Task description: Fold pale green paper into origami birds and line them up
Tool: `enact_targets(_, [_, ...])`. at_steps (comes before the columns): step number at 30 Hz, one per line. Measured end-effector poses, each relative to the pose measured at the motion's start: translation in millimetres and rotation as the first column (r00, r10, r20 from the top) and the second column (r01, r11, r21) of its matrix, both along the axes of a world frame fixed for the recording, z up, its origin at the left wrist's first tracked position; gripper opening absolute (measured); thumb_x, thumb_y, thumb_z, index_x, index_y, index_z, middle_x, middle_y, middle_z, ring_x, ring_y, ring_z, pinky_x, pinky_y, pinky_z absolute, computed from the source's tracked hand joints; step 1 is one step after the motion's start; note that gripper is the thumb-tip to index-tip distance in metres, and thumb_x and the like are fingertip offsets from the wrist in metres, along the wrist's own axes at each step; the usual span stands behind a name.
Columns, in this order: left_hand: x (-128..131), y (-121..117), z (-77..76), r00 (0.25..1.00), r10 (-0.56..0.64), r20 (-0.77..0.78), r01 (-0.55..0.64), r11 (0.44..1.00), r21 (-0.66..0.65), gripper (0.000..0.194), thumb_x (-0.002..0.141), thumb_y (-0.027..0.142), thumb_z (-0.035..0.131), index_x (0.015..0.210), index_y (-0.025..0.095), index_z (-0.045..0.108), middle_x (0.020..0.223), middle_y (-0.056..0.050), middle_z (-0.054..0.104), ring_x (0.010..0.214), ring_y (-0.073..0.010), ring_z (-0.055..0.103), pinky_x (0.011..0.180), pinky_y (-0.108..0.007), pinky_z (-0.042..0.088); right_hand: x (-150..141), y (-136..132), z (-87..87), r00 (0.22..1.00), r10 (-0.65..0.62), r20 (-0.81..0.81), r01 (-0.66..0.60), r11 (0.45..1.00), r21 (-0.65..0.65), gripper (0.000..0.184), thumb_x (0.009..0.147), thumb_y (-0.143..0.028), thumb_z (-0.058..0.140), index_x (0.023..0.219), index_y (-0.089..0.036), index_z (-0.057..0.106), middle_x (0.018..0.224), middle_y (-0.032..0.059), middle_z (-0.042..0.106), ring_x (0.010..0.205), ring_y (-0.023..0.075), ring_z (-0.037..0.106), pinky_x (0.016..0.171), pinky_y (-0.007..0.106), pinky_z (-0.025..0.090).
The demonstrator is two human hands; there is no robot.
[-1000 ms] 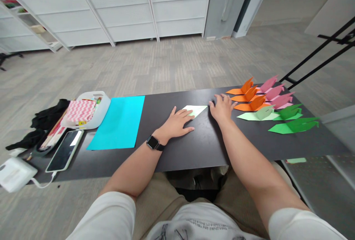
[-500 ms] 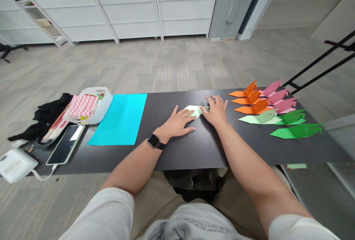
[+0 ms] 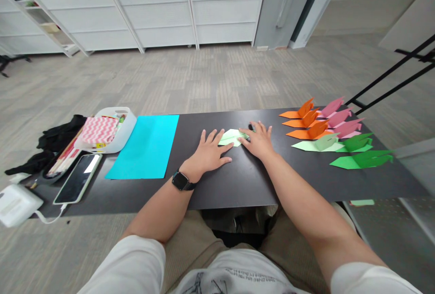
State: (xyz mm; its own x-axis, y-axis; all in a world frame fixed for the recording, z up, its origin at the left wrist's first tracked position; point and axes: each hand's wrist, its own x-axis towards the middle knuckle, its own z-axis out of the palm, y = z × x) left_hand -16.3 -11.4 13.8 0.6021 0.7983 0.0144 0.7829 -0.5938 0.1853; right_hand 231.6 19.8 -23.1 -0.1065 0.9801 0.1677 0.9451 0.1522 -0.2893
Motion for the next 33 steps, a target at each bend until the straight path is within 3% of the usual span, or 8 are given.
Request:
enact_targets(13, [-21, -5, -1.3, 0.986, 0.147, -0.080, -0.146, 0.989, 0.018, 0.063, 0.088, 0.070, 0.068, 0.145, 0.043, 0.064, 0.170, -0.007, 0.042, 0.154, -0.0520, 0.032, 0.122, -0.083, 0.011, 1, 0, 0.0, 1.000, -0.003, -0.008, 0.003, 1.000, -0.018, 0.044, 0.099, -0.056, 0.062, 0.140, -0.041, 0.070, 0.162, 0.0099, 0.047, 0.156, 0.0423, 0.029, 0.122, 0.080, 0.012])
enact_targets(26, [-29, -6, 21.3, 0.959, 0.228, -0.167, -0.235, 0.972, -0.021, 0.051, 0.089, 0.061, 0.073, 0.136, 0.042, 0.072, 0.158, -0.009, 0.057, 0.143, -0.0482, 0.047, 0.121, -0.082, 0.018, 1, 0, -0.9, 1.000, -0.005, -0.008, 0.005, 1.000, -0.021, 0.045, 0.099, -0.057, 0.062, 0.140, -0.041, 0.070, 0.161, 0.0103, 0.048, 0.156, 0.0423, 0.030, 0.122, 0.080, 0.013])
enact_targets(33, [-41, -3, 32.2, 0.936, 0.263, -0.234, -0.278, 0.960, -0.032, 0.044, 0.092, 0.060, 0.071, 0.132, 0.042, 0.075, 0.156, -0.009, 0.058, 0.138, -0.0472, 0.053, 0.116, -0.078, 0.033, 1, 0, 0.2, 1.000, -0.005, -0.015, 0.005, 1.000, -0.023, 0.045, 0.099, -0.056, 0.063, 0.140, -0.040, 0.069, 0.159, 0.0105, 0.049, 0.155, 0.0421, 0.031, 0.122, 0.079, 0.012])
